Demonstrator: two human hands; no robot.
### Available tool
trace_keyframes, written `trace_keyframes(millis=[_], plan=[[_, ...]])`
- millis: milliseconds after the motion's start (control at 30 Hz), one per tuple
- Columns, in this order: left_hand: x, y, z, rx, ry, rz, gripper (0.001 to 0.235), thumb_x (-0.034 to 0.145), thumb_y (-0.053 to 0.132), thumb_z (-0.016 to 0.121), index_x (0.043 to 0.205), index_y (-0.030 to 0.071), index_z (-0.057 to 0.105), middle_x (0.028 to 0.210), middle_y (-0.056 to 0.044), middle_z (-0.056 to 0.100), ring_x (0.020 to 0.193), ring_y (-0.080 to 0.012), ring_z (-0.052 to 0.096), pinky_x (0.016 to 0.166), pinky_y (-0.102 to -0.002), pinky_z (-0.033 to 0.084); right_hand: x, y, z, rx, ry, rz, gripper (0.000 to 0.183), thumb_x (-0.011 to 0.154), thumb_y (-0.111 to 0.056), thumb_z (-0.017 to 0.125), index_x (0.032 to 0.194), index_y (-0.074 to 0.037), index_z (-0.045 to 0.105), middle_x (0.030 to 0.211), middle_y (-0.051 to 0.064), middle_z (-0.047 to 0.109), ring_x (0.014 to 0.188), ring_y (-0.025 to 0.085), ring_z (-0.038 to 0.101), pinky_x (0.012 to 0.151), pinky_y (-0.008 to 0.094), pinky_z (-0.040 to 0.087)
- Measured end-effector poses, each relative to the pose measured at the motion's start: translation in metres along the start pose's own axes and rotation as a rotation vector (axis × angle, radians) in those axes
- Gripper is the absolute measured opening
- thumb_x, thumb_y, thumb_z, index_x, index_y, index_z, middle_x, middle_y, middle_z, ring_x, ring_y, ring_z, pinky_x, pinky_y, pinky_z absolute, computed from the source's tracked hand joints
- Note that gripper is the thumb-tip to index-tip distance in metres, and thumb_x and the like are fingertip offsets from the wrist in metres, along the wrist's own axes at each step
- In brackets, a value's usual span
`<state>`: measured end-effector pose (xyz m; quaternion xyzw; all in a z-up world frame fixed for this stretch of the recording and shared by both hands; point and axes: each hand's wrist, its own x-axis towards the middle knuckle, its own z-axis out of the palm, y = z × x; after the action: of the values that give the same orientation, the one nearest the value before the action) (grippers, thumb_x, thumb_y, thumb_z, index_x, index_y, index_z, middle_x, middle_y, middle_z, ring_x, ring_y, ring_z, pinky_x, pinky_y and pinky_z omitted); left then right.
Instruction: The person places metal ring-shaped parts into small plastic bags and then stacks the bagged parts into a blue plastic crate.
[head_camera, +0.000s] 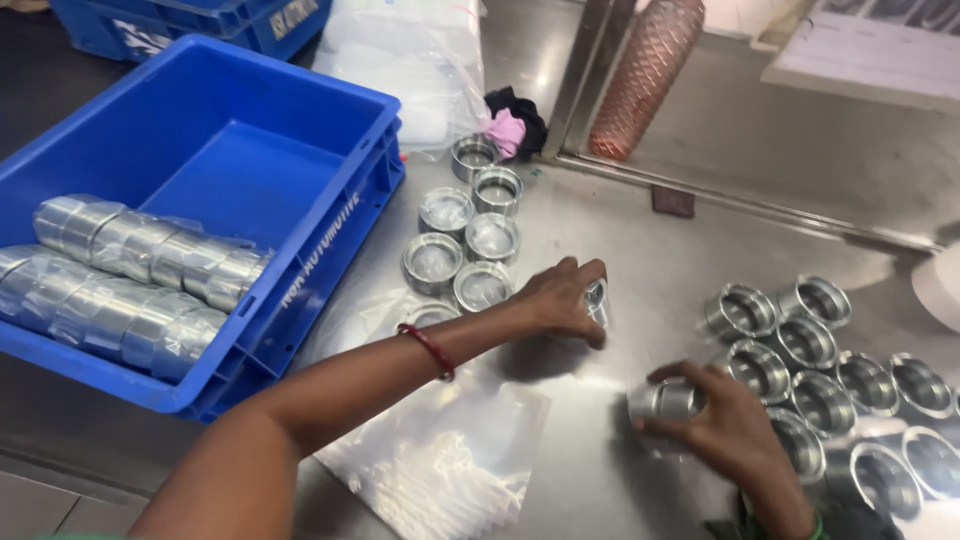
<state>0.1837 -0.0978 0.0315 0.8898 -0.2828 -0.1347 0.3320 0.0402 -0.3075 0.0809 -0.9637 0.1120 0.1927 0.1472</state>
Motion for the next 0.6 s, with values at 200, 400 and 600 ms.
trace_keyframes(millis=[200, 400, 600], plan=[[-0.036, 0.01, 0.06, -0.583, -0.222, 0.224, 0.096, 0.054, 0.051, 0.088, 0.133, 0.011, 0.052, 0.121, -0.021, 0.068, 0.115, -0.0366, 0.068, 0.095, -0.041, 0.057, -0.001, 0.062, 0.051, 0.817, 0.225, -0.236, 0.086, 0.056, -0.033, 0.09, 0.134, -0.009, 0.061, 0.12, 0.014, 0.07, 0.106, 0.029, 0.071, 0.09, 0.042, 0.058], [-0.058, 0.036, 0.061, -0.05, -0.204, 0.544, 0.101, 0.047, 0.043, 0.096, 0.132, 0.005, 0.057, 0.124, -0.021, 0.065, 0.115, -0.0383, 0.063, 0.096, -0.044, 0.054, -0.052, 0.039, 0.036, 0.384, 0.205, -0.473, 0.106, 0.05, -0.032, 0.098, 0.144, -0.009, 0.054, 0.123, 0.015, 0.069, 0.112, 0.028, 0.068, 0.094, 0.041, 0.055], [-0.107, 0.037, 0.058, 0.198, -0.01, 0.529, 0.08, 0.055, 0.028, 0.093, 0.12, -0.003, 0.058, 0.12, -0.02, 0.058, 0.116, -0.0377, 0.057, 0.091, -0.042, 0.059, -0.059, 0.009, 0.059, -0.024, 0.385, -0.534, 0.102, 0.048, -0.035, 0.099, 0.137, -0.01, 0.057, 0.115, 0.017, 0.069, 0.1, 0.031, 0.071, 0.083, 0.042, 0.059]])
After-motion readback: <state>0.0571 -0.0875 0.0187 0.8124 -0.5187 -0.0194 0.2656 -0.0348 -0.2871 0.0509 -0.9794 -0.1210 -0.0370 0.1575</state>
